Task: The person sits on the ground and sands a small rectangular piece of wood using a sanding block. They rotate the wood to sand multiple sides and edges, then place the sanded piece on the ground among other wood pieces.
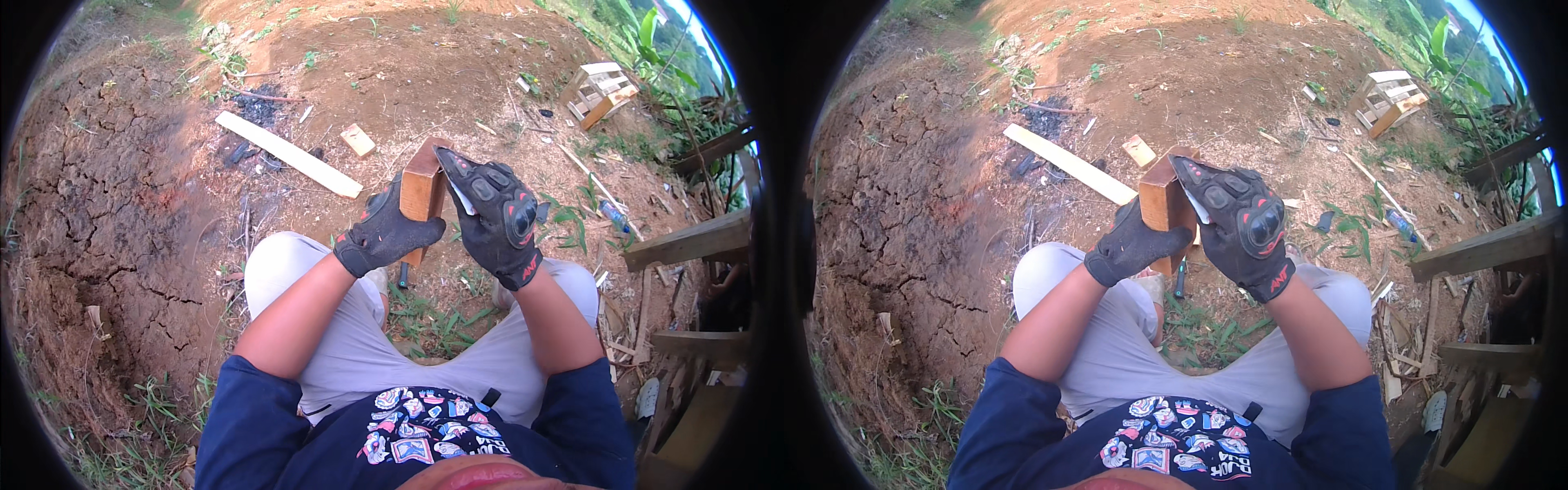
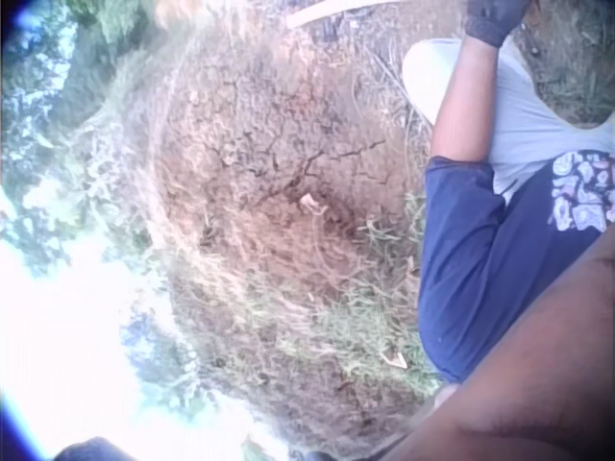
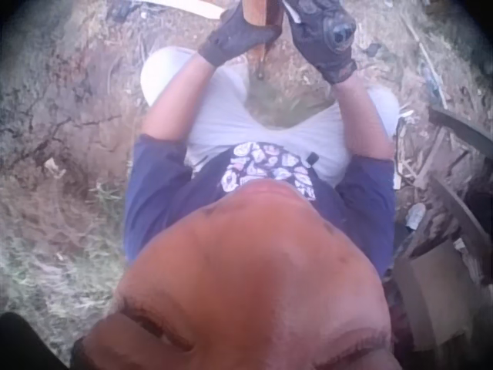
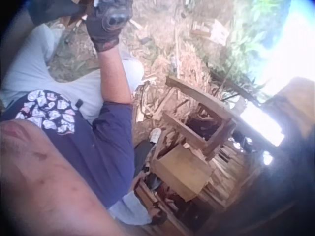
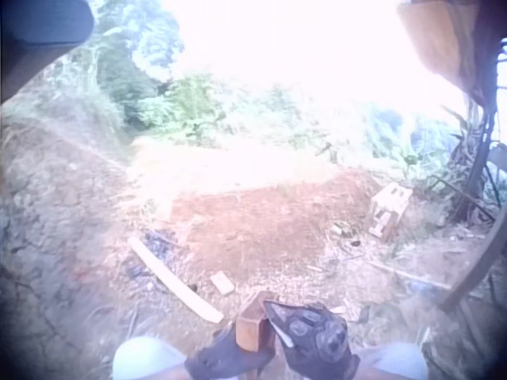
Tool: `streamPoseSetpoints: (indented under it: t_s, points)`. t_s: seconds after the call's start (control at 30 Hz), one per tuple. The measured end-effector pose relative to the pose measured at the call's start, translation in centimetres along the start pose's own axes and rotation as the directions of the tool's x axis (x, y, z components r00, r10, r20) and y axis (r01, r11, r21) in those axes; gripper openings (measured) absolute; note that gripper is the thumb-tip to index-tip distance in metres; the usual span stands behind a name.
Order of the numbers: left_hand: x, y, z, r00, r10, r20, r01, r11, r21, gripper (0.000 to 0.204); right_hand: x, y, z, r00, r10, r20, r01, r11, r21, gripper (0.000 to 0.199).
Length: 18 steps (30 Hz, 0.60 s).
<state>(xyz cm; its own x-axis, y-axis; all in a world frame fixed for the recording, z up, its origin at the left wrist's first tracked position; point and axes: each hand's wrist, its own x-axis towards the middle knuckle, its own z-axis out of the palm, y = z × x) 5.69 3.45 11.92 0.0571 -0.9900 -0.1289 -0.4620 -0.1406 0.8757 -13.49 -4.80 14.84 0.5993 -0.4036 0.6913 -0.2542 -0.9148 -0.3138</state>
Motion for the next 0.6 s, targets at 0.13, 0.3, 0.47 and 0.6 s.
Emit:
streamPoseSetpoints:
  t_s: [0.13,0.3,0.47,0.6]
  points:
    - [0.1,0.1,0.0,0.999,-0.032,0.033,0.035,0.997,-0.067,0.078,0.5,3.4,0.5,0.989,0.128,0.072,-0.125,0.991,-0.045,0.045]
    - [0.4,-0.3,0.0,1.000,0.020,0.006,-0.019,0.994,-0.112,0.079,-0.2,1.3,-0.3,0.996,0.058,0.061,-0.056,0.998,-0.029,0.045]
    - [0.1,-0.9,0.5,0.997,0.082,0.007,-0.081,0.995,-0.058,0.082,0.2,0.2,-0.6,0.997,0.054,0.045,-0.055,0.998,0.005,0.047]
    - [1.0,-0.5,0.1,0.999,0.000,0.037,0.002,0.998,-0.066,0.083,1.0,2.8,0.0,0.989,0.138,0.058,-0.138,0.990,0.005,0.047]
